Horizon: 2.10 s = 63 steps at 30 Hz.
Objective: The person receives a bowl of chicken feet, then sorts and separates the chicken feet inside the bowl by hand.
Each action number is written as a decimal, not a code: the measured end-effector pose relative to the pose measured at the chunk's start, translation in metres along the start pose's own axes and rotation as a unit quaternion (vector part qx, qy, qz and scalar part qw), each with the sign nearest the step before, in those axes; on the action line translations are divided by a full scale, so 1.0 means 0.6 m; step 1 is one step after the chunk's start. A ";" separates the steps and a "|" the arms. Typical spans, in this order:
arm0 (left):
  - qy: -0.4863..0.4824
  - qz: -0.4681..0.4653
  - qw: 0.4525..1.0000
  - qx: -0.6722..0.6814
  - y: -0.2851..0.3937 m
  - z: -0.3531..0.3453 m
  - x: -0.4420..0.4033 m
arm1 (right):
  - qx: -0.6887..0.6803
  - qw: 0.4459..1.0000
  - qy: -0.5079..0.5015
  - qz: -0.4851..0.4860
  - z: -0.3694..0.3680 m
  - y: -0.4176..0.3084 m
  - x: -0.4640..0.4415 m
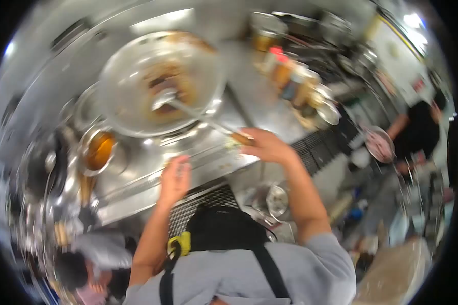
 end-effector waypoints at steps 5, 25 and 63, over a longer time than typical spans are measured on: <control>-0.009 -0.096 0.977 -0.190 -0.010 0.002 -0.107 | 0.130 0.983 -0.023 -0.128 -0.042 -0.031 -0.055; -0.177 -0.025 0.883 -0.435 -0.118 -0.069 -0.170 | -0.073 0.873 0.410 -0.253 -0.255 0.092 0.306; -0.090 -0.053 0.935 -0.339 -0.079 -0.010 -0.141 | -0.454 0.704 0.386 -0.385 -0.169 0.326 0.105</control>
Point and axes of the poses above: each hand's wrist, its own x-axis away from the middle knuckle, its own z-axis out of the back of the hand, y = z × x, the point moved 6 cm from there along -x, towards the middle knuckle, and after that the axes turned 4 degrees about -y, right-handed, at the moved point
